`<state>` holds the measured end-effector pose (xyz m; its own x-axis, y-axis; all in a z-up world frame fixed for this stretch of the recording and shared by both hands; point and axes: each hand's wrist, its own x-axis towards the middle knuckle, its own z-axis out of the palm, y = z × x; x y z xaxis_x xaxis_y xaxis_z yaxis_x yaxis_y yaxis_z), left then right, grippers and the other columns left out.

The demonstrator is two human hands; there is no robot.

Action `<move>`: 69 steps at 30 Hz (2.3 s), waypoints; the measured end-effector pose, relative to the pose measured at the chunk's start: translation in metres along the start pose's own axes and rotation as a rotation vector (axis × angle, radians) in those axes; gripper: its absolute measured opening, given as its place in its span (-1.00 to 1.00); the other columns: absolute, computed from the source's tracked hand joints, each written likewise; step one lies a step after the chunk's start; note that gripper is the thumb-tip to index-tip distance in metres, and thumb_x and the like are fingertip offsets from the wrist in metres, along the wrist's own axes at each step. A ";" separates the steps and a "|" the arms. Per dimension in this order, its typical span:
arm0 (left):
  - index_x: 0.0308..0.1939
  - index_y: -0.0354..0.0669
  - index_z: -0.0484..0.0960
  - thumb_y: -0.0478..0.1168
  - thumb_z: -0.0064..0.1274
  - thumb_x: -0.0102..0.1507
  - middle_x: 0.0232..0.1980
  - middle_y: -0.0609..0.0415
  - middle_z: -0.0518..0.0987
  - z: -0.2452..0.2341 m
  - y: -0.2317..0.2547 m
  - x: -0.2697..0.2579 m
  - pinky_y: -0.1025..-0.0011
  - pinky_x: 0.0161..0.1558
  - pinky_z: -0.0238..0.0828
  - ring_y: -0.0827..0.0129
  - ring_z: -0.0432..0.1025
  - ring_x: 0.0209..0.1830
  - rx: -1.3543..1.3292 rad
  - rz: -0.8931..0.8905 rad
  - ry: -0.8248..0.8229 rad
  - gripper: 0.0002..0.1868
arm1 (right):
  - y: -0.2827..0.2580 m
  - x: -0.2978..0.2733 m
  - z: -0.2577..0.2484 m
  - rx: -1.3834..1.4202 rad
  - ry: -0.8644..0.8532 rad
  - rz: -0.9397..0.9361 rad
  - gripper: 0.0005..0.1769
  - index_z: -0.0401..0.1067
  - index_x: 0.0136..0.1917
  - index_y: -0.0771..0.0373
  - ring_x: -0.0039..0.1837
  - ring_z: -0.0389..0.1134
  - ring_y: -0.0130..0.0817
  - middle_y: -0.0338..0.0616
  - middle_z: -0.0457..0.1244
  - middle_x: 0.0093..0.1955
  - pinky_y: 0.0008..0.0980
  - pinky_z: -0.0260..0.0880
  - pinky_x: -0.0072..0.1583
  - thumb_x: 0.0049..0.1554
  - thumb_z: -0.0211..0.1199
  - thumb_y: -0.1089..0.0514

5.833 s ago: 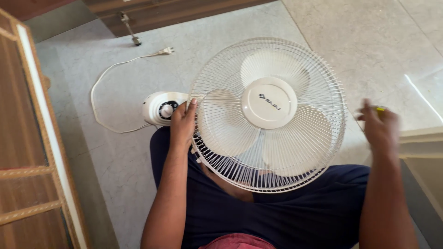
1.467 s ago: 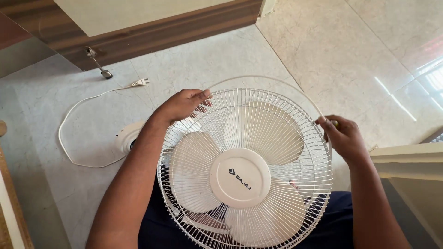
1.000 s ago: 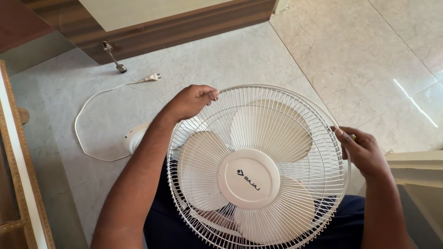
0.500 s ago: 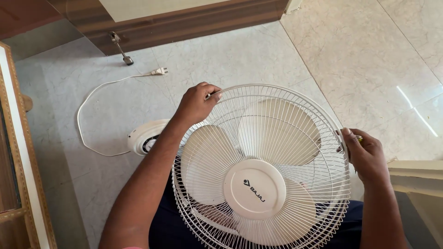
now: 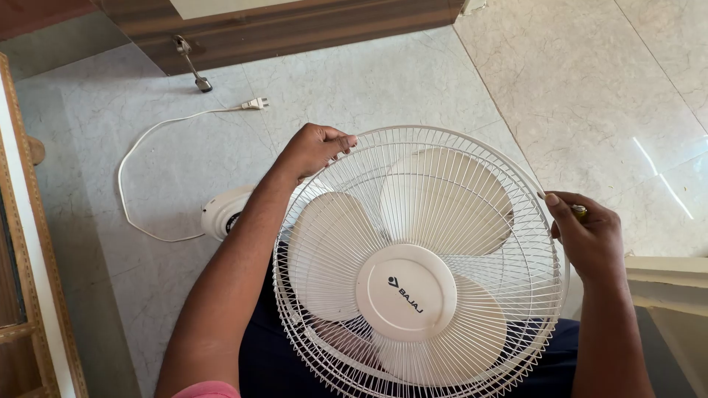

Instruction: The person sits on the floor and assembles a white Bajaj electric fan. They attach the front wire cage to the fan head, then use a yellow screwdriver to tighten a screw on a white plastic support arm. Finally, they align and secure the cage onto the fan.

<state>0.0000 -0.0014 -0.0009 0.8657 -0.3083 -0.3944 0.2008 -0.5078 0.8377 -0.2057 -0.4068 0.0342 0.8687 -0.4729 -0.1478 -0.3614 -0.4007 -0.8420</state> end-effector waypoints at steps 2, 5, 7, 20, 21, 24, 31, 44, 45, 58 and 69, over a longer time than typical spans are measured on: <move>-0.11 -0.13 0.80 0.09 0.19 0.23 -0.30 0.05 0.75 0.001 0.000 0.000 0.37 -0.25 0.52 0.41 0.53 -0.37 0.004 0.015 0.010 -0.60 | 0.002 -0.001 -0.002 -0.007 0.009 -0.005 -0.73 0.57 0.17 0.31 -0.28 0.23 -0.56 -0.22 0.27 -0.33 -0.51 0.24 -0.23 0.31 0.31 0.09; -0.09 -0.11 0.79 0.09 0.19 0.23 -0.26 0.02 0.75 -0.001 0.003 -0.003 0.38 -0.19 0.56 0.40 0.59 -0.31 0.019 0.039 0.041 -0.61 | 0.003 0.000 -0.002 0.035 0.005 -0.024 -0.73 0.57 0.18 0.32 -0.28 0.23 -0.57 -0.23 0.26 -0.34 -0.52 0.25 -0.23 0.32 0.31 0.09; -0.09 -0.10 0.79 0.07 0.19 0.24 -0.23 0.01 0.75 -0.002 0.005 -0.007 0.38 -0.17 0.58 0.38 0.63 -0.27 0.054 0.052 0.059 -0.63 | 0.004 -0.001 -0.002 0.024 0.005 -0.025 -0.73 0.57 0.17 0.32 -0.28 0.23 -0.57 -0.22 0.26 -0.34 -0.53 0.21 -0.24 0.32 0.30 0.09; -0.11 -0.11 0.79 0.05 0.18 0.25 -0.22 0.00 0.75 -0.005 0.015 -0.016 0.37 -0.18 0.58 0.37 0.63 -0.28 0.089 0.026 0.087 -0.66 | 0.000 -0.017 0.000 0.068 0.002 0.037 -0.69 0.56 0.13 0.35 -0.31 0.14 -0.63 -0.28 0.25 -0.33 -0.56 0.11 -0.29 0.30 0.31 0.05; -0.12 -0.11 0.79 0.05 0.18 0.25 -0.22 0.00 0.75 -0.004 0.015 -0.016 0.38 -0.18 0.57 0.38 0.63 -0.28 0.085 0.016 0.087 -0.66 | -0.002 -0.018 0.000 0.035 0.021 0.051 -0.68 0.56 0.11 0.35 -0.33 0.13 -0.63 -0.28 0.25 -0.34 -0.56 0.10 -0.30 0.29 0.31 0.04; -0.12 -0.16 0.80 0.02 0.23 0.25 -0.20 0.01 0.74 -0.003 0.016 -0.017 0.39 -0.15 0.54 0.39 0.60 -0.25 0.088 0.100 0.123 -0.66 | -0.003 -0.024 0.002 -0.036 0.069 0.078 -0.66 0.57 0.06 0.37 -0.36 0.10 -0.63 -0.30 0.23 -0.37 -0.54 0.07 -0.34 0.29 0.32 0.00; -0.12 -0.14 0.78 0.02 0.20 0.25 -0.26 0.03 0.74 -0.001 0.018 -0.019 0.42 -0.20 0.54 0.41 0.60 -0.31 0.060 0.026 0.111 -0.67 | -0.007 -0.016 0.007 0.010 0.064 0.038 -0.60 0.58 -0.02 0.39 -0.37 0.05 -0.65 -0.34 0.16 -0.41 -0.54 0.00 -0.34 0.30 0.33 -0.05; -0.13 -0.17 0.79 0.01 0.20 0.26 -0.19 0.05 0.72 0.000 0.010 -0.018 0.41 -0.17 0.53 0.41 0.58 -0.27 0.086 0.121 0.124 -0.67 | -0.003 -0.020 0.006 0.033 0.089 0.023 -0.62 0.57 0.00 0.37 -0.34 0.11 -0.70 -0.35 0.23 -0.37 -0.59 0.07 -0.33 0.27 0.37 -0.05; -0.13 -0.17 0.80 0.01 0.20 0.26 -0.18 0.06 0.72 -0.001 0.011 -0.019 0.41 -0.17 0.52 0.40 0.57 -0.26 0.096 0.123 0.127 -0.67 | -0.003 -0.020 0.006 0.019 0.083 0.028 -0.62 0.58 -0.01 0.37 -0.35 0.09 -0.68 -0.34 0.21 -0.38 -0.58 0.04 -0.33 0.27 0.37 -0.05; 0.02 -0.14 0.75 -0.19 0.18 0.28 -0.11 0.15 0.71 -0.015 -0.019 -0.041 0.50 -0.02 0.46 0.48 0.55 -0.13 -0.030 0.189 0.158 -0.75 | 0.000 -0.041 -0.001 -0.088 0.117 0.156 -0.60 0.56 0.09 0.34 -0.34 0.16 -0.61 -0.29 0.28 -0.32 -0.54 0.16 -0.31 0.26 0.35 -0.07; 0.04 -0.17 0.75 -0.25 0.18 0.30 -0.21 0.11 0.65 -0.021 -0.063 -0.085 0.51 -0.24 0.39 0.50 0.39 -0.36 -0.077 0.063 0.252 -0.76 | 0.040 -0.072 -0.004 0.150 0.212 0.039 -0.70 0.53 0.17 0.40 -0.24 0.13 -0.68 -0.34 0.26 -0.22 -0.62 0.05 -0.22 0.37 0.33 0.08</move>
<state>-0.0769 0.0742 -0.0119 0.9624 -0.1230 -0.2422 0.1687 -0.4282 0.8878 -0.2841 -0.3916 0.0137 0.7591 -0.6457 -0.0827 -0.3248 -0.2656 -0.9077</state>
